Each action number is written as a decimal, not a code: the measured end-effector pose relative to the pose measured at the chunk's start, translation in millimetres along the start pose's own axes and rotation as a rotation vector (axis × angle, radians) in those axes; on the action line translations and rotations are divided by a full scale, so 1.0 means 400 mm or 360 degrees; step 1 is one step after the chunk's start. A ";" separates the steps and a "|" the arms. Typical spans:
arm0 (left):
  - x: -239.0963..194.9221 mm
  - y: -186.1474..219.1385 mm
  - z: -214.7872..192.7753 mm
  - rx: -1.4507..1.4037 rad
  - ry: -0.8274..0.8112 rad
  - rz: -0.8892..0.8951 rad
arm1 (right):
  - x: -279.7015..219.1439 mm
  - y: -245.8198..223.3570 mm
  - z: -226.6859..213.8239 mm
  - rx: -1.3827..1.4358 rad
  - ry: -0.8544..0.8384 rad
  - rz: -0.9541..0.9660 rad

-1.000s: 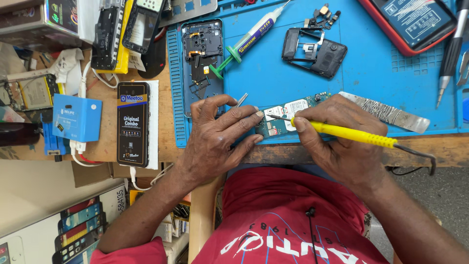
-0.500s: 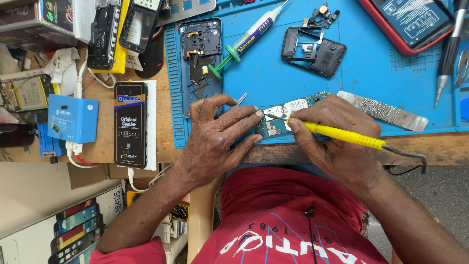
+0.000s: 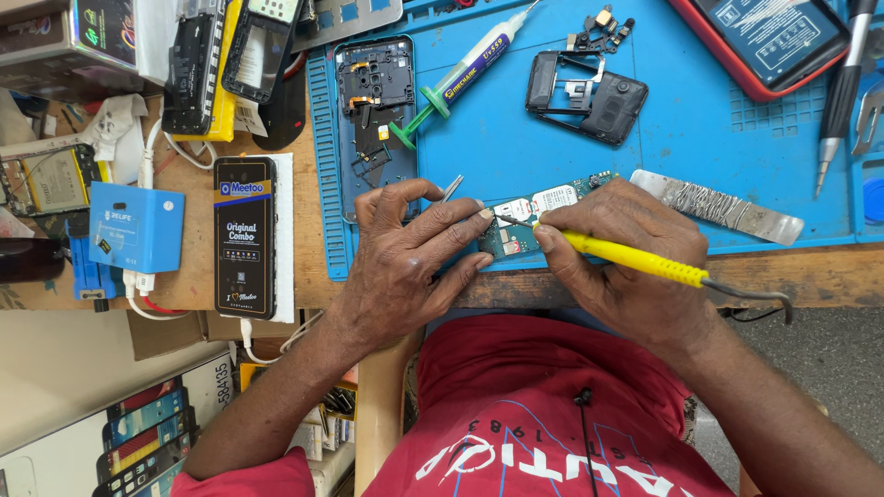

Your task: The person uses a soldering iron to apply solder to several points on a small green circuit board. They hold the board with one hand and the soldering iron with the other, repeatedly touching the tip to different components and pads on the board's surface.

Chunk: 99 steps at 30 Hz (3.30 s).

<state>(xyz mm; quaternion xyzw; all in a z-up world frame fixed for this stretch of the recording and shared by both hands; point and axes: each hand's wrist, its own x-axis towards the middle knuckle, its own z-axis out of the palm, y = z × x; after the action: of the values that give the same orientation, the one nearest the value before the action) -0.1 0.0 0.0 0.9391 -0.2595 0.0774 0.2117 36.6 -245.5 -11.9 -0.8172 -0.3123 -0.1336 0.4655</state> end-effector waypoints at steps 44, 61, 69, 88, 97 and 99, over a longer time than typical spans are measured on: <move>0.004 0.007 -0.008 0.0016 -0.0013 0.0019 | 0.009 -0.006 -0.011 0.0014 -0.0082 -0.0153; 0.002 0.007 -0.002 0.0005 0.0029 0.0006 | 0.003 0.000 -0.004 0.0021 -0.0035 -0.0157; 0.004 0.009 -0.005 0.0013 0.0023 0.0005 | 0.004 0.000 -0.006 0.0040 -0.0037 -0.0158; 0.004 0.013 -0.005 0.0018 0.0018 0.0000 | 0.004 -0.002 -0.014 0.0018 -0.0097 -0.0273; 0.005 0.022 -0.010 -0.0125 0.0057 -0.0157 | 0.008 -0.009 -0.069 0.0182 0.0221 0.0030; 0.005 0.018 -0.006 -0.0193 0.0086 -0.0172 | 0.024 -0.011 -0.084 -0.0169 -0.0009 -0.0109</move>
<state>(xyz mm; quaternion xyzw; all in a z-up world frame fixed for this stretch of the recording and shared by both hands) -2.2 -5.5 5.5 0.9347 -0.2069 0.0754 0.2790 43.5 -268.5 13.7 -0.8301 -0.3338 -0.1636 0.4157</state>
